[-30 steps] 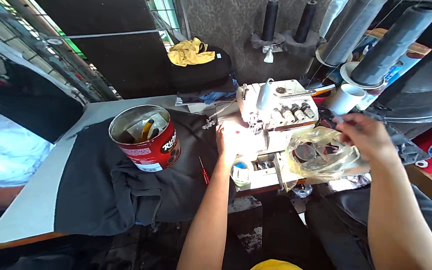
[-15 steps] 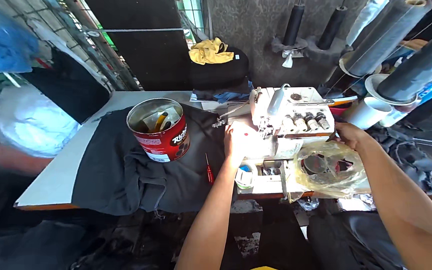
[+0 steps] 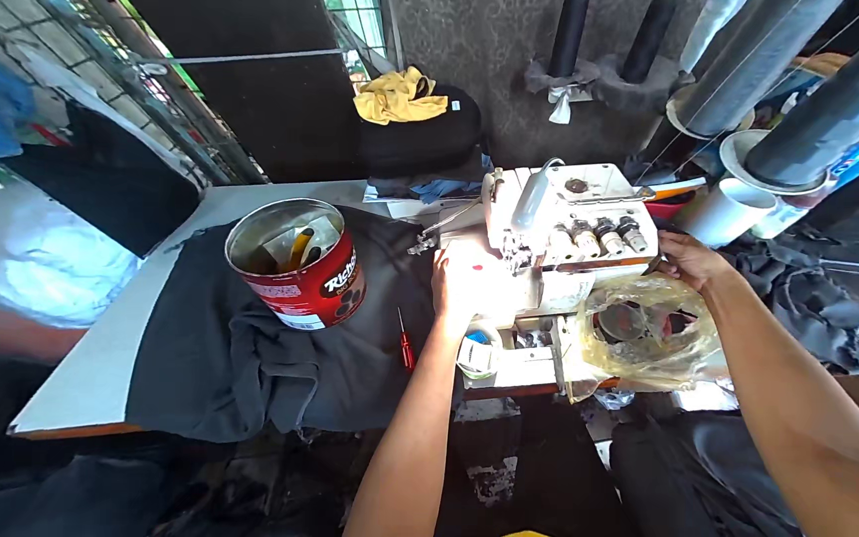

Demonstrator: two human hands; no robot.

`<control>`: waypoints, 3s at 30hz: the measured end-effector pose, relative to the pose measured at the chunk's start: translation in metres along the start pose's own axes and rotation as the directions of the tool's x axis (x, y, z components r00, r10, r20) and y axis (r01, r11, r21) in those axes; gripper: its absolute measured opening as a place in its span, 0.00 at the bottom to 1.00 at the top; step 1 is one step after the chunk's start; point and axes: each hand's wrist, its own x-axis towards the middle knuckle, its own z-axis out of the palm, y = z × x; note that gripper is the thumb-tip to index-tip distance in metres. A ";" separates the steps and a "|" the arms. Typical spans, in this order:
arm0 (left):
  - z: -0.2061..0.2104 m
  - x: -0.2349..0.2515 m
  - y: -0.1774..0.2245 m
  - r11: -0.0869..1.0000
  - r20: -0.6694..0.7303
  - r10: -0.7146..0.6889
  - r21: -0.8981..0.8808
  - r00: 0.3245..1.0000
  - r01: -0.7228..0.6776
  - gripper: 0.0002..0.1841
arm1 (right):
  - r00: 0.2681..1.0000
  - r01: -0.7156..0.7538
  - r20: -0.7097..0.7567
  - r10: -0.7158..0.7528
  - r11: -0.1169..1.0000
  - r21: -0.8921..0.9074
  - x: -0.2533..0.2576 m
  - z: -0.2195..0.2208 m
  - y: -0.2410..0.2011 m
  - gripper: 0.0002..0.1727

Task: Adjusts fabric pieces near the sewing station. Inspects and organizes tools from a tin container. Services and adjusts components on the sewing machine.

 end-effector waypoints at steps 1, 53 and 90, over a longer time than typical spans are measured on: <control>0.000 0.000 0.000 1.000 -0.002 0.006 -0.002 1.000 -0.006 0.16 | 1.000 0.013 0.000 -0.013 1.000 0.012 0.000 0.000 0.001 0.13; -0.005 -0.001 -0.004 0.993 -0.006 0.113 -0.044 0.994 -0.113 0.12 | 0.911 0.272 -0.112 -0.397 0.783 -0.560 -0.133 0.245 -0.034 0.08; -0.002 0.000 0.005 1.000 0.053 -0.024 0.018 0.998 0.023 0.14 | 0.752 0.348 -0.211 -0.624 0.648 -0.678 -0.131 0.265 -0.021 0.07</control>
